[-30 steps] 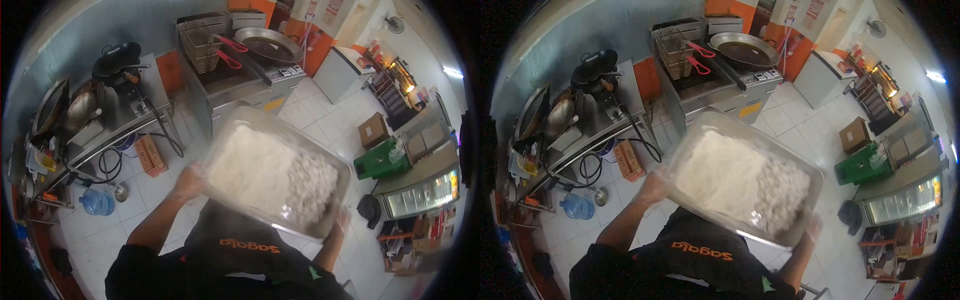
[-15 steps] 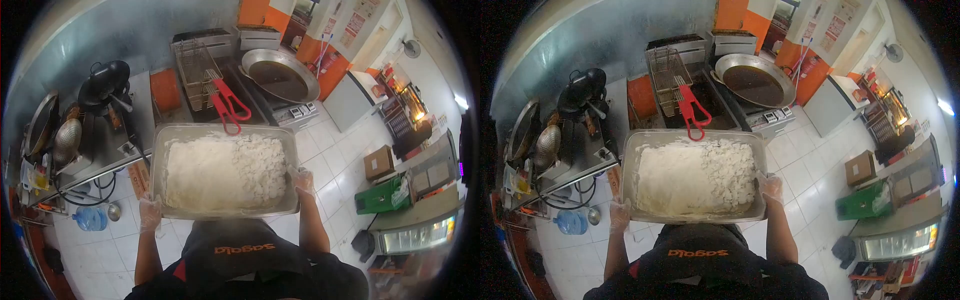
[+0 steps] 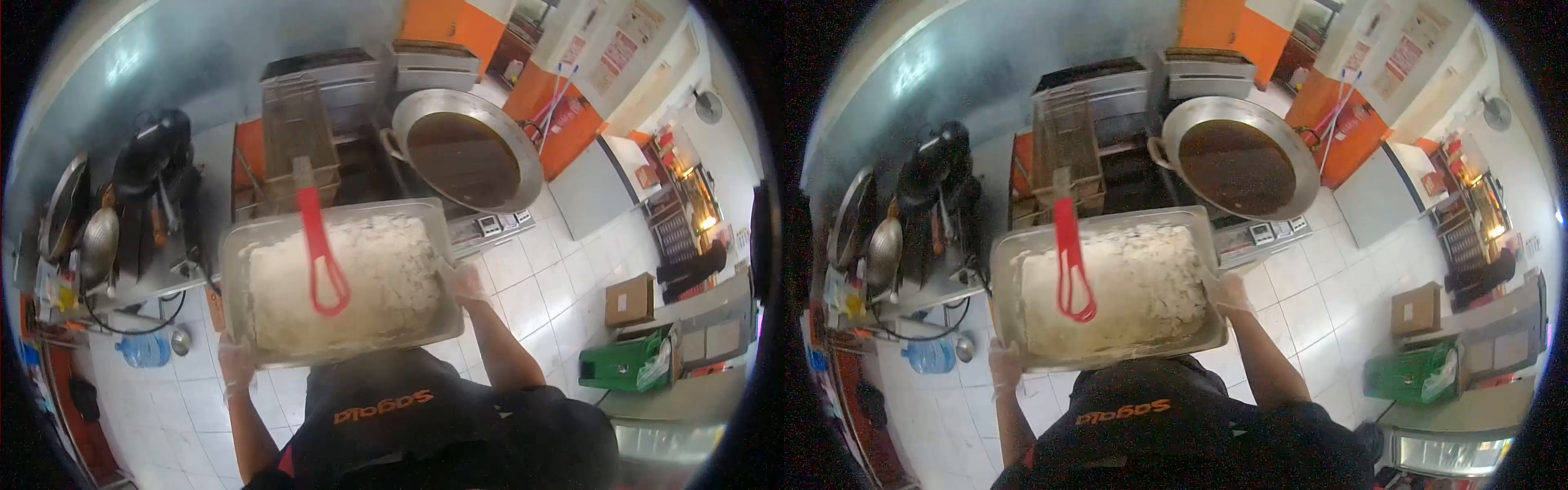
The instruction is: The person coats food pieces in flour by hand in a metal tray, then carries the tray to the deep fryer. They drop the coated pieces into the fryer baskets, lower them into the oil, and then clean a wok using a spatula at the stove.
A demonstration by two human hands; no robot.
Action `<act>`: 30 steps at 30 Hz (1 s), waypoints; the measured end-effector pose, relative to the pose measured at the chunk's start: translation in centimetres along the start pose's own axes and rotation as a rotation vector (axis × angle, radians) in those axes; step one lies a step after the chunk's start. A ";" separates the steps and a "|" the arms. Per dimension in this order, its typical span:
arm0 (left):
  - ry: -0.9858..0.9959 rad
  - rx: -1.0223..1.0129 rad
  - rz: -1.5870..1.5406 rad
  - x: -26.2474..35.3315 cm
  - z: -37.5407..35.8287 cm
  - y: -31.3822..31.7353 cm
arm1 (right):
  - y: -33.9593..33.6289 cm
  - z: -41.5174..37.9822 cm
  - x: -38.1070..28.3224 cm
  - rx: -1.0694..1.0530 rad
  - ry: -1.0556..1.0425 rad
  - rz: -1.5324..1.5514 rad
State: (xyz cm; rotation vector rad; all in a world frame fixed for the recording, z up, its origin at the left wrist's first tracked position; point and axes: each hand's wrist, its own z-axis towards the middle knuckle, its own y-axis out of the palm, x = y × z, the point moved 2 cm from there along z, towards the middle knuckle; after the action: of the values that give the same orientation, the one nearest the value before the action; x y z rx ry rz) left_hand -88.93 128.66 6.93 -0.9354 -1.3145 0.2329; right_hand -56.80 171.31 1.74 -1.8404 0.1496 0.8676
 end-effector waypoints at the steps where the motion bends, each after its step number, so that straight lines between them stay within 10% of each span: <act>1: 0.052 0.015 0.114 -3.3 0.1 1.0 | -0.4 1.1 0.0 -0.029 -0.029 0.016; 8: -0.391 0.097 -0.001 -2.4 -2.9 3.7 | -3.3 7.1 -3.4 0.274 -0.529 0.021; 12: -0.360 0.153 0.042 -5.3 -3.9 5.0 | -6.5 5.2 -13.0 -0.318 -0.385 0.572; 14: -0.369 0.153 -0.027 -5.4 -3.7 5.4 | -2.0 6.3 -14.2 -0.264 -1.071 0.488; 16: -0.367 0.128 0.027 -6.1 -3.7 5.3 | 0.3 4.6 -19.5 -0.383 -0.988 0.541; 18: -0.363 0.146 0.065 -3.7 -3.8 4.6 | -0.5 0.4 -25.8 -1.048 0.057 1.017; 21: -0.307 0.137 0.037 -2.9 -3.8 4.0 | 0.6 -2.1 -29.6 -1.135 0.244 1.404; 30: -0.194 0.035 -0.030 -3.4 -2.1 0.7 | 0.0 -3.8 -34.1 -0.768 0.249 1.278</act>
State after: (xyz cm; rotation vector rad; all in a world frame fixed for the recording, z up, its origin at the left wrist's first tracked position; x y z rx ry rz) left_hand -87.76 126.03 4.09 -0.8801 -1.4970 0.3290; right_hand -79.82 158.44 23.62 -2.5154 1.4282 1.6912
